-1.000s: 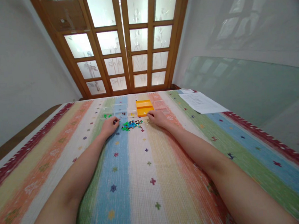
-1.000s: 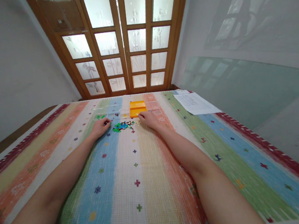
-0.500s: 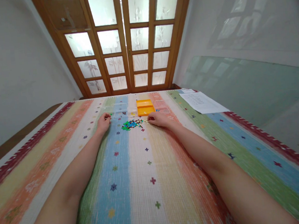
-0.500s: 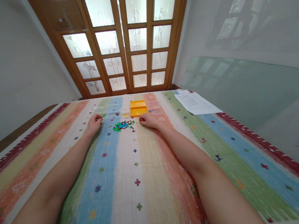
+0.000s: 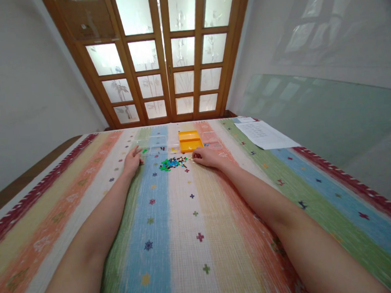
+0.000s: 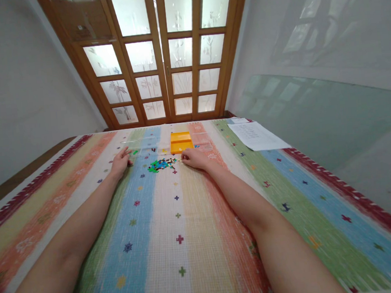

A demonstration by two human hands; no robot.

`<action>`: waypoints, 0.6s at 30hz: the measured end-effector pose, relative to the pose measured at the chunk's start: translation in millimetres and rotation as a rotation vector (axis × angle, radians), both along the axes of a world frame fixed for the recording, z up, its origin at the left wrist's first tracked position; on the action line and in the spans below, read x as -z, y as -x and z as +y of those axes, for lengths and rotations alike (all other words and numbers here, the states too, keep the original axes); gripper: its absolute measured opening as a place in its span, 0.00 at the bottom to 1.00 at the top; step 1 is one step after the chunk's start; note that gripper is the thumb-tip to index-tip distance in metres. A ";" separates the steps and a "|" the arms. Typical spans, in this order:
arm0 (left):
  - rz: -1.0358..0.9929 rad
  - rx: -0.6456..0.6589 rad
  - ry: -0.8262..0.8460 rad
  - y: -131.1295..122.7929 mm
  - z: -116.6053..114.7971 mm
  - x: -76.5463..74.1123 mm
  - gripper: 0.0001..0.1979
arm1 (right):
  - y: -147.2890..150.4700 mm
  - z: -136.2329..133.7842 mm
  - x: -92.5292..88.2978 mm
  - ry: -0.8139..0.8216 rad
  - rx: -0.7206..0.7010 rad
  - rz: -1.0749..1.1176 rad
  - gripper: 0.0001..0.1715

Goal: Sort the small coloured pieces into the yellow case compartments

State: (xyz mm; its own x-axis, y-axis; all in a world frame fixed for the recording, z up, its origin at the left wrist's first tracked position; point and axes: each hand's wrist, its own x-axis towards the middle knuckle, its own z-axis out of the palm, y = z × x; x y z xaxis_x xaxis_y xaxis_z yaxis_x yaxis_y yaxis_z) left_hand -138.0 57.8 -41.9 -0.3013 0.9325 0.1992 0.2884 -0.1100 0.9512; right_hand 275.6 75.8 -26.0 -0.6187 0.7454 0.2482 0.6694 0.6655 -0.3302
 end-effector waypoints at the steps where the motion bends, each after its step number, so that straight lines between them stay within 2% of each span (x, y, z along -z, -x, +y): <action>1: 0.008 0.007 0.006 -1.0 -0.9 -0.5 0.35 | 0.2 -0.4 -0.2 -0.003 0.002 -0.005 0.07; 6: 0.134 0.015 0.012 -2.6 -2.3 0.1 0.29 | 1.9 -6.3 -3.8 -0.016 0.045 0.030 0.08; 12: 0.290 0.061 -0.017 -2.0 -1.6 4.5 0.24 | 3.0 -5.8 -4.6 -0.017 0.185 0.250 0.11; 18: 0.419 0.146 -0.044 -15.5 -11.8 -1.9 0.20 | 1.4 2.6 -4.1 -0.040 0.260 0.404 0.13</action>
